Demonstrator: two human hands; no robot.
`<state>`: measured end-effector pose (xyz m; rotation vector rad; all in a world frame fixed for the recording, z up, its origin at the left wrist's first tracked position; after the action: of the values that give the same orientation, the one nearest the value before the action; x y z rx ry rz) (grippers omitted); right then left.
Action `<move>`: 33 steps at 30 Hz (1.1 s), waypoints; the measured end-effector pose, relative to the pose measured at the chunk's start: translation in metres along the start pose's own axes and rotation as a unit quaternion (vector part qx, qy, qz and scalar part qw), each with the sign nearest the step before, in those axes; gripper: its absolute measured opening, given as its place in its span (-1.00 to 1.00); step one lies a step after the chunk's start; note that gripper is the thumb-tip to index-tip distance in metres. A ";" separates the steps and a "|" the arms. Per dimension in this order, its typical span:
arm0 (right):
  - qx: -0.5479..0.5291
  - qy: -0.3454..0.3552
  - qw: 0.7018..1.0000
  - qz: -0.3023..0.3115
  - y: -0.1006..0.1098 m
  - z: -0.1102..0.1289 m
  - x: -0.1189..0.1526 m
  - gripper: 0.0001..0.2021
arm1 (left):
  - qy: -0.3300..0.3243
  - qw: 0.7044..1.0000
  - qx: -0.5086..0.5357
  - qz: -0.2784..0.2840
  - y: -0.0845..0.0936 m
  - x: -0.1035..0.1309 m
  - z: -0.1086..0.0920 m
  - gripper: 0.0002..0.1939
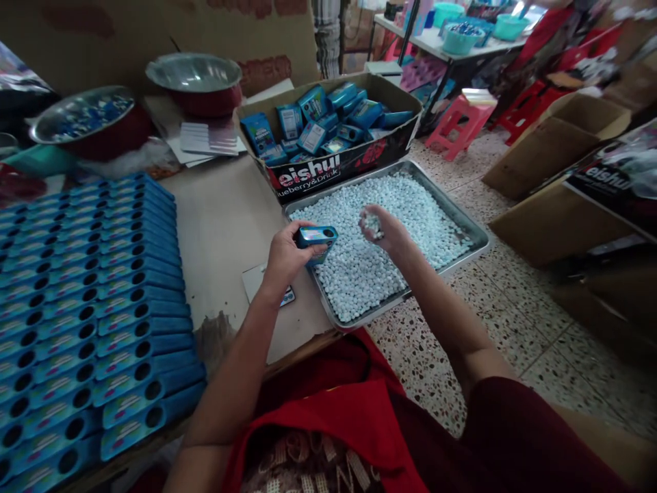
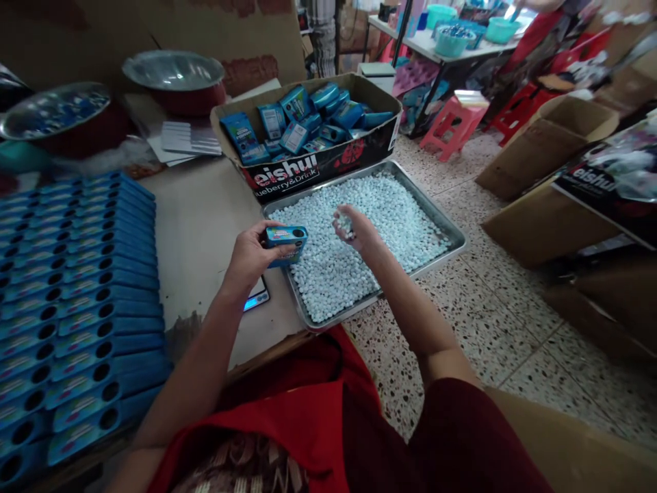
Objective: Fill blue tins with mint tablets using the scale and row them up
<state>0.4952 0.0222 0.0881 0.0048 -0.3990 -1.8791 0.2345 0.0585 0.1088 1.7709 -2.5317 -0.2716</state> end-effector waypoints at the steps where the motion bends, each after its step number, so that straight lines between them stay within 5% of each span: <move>1: -0.085 0.003 0.996 0.008 0.001 0.004 -0.002 -0.60 | -0.002 1.000 -0.017 0.002 -0.003 0.000 -0.002 -0.47; 5: -0.418 0.032 0.907 0.041 -0.013 0.031 0.001 -0.61 | -0.018 0.998 -0.063 -0.001 -0.014 -0.004 -0.009 -0.50; 8: -0.464 0.045 0.884 0.036 -0.030 0.047 0.006 -0.63 | -0.018 0.996 -0.086 -0.001 -0.022 -0.006 -0.011 -0.49; 16: -0.454 0.076 0.888 -0.009 -0.048 0.059 0.012 -0.70 | -0.006 0.994 -0.109 -0.007 -0.026 -0.008 -0.008 -0.49; 22: -0.469 0.004 0.882 -0.050 -0.027 0.021 -0.027 -0.64 | -0.049 0.997 -0.059 -0.010 -0.025 -0.010 -0.006 -0.51; 28: -0.337 -0.001 0.926 -0.171 0.018 -0.014 -0.058 -0.74 | -0.042 0.998 0.048 0.005 -0.024 -0.017 0.007 -0.49; 33: -0.175 0.074 0.974 -0.126 0.017 -0.006 -0.055 -0.77 | -0.007 0.986 0.162 0.028 -0.032 -0.018 0.016 -0.39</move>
<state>0.5306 0.0665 0.0765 -0.0438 0.0428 -2.1614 0.2686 0.0667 0.0889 1.7926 -2.7584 0.1404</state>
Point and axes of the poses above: each hand's wrist, its own x-axis away from the middle knuckle, its own y-axis out of the back of the hand, z = x × y, the point moved 8 cm from there along -x, towards the middle knuckle, and after that the axes turned 1 degree about -z, right-handed, at the moved point
